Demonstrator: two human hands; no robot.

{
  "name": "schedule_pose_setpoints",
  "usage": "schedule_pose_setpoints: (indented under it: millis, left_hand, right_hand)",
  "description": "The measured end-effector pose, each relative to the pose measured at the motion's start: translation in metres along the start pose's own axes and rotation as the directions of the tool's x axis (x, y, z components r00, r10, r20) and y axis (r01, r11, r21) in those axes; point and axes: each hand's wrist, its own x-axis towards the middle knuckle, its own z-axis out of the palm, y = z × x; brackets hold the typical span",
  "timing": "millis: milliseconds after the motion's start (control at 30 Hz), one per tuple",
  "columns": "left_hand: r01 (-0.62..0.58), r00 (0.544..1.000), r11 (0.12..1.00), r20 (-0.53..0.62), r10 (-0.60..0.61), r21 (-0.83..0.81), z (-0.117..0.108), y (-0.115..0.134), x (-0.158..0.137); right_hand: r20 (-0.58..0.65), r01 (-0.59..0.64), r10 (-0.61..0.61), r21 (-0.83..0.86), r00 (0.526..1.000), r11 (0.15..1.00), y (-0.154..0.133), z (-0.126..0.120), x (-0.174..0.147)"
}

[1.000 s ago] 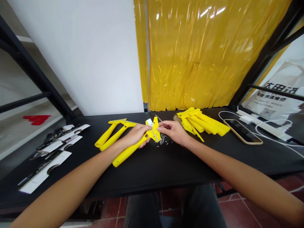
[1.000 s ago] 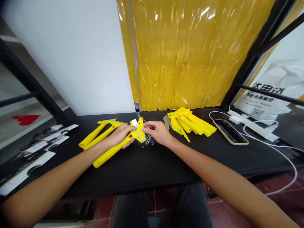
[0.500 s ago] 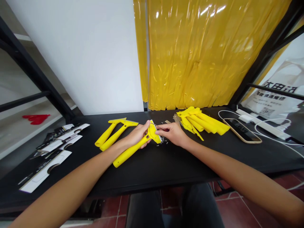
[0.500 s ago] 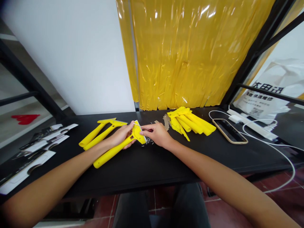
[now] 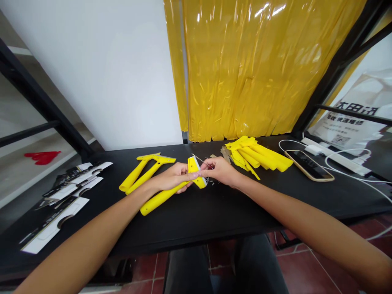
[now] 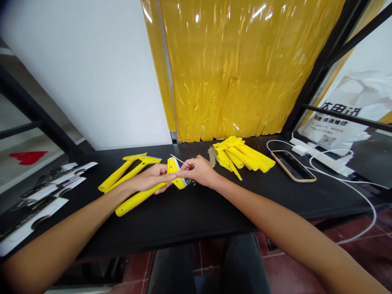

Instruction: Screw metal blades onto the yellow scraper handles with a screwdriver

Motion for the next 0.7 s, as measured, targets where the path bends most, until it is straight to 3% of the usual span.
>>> schedule_pose_setpoints:
  millis: [167, 300, 500, 600, 700]
  left_hand:
    - [0.009, 0.997, 1.000, 0.072, -0.010, 0.024, -0.0039, 0.0059, -0.0047]
    - [0.048, 0.997, 0.998, 0.062, -0.045, -0.050, -0.0046, 0.0054, -0.0049]
    - [0.073, 0.997, 0.993, 0.043, -0.069, -0.095, -0.0020, 0.0072, -0.0051]
    - [0.048, 0.998, 0.999, 0.047, -0.047, -0.016, -0.0022, 0.0081, -0.0048]
    - [0.048, 0.999, 0.998, 0.009, -0.048, -0.037, -0.0034, 0.0068, -0.0028]
  right_hand:
    - [0.058, -0.035, 0.029, 0.102, 0.998, 0.994, -0.0032, -0.0002, -0.0015]
    - [0.115, -0.077, 0.060, 0.149, 0.992, 0.986, -0.0069, -0.0043, -0.0023]
    - [0.071, 0.035, -0.040, 0.070, 0.997, 0.997, -0.0011, -0.0020, -0.0018]
    - [0.054, 0.030, -0.034, 0.080, 0.998, 0.996, -0.0021, 0.0019, -0.0017]
    - [0.013, -0.004, 0.002, 0.134, 1.000, 0.991, -0.0061, -0.0045, 0.0000]
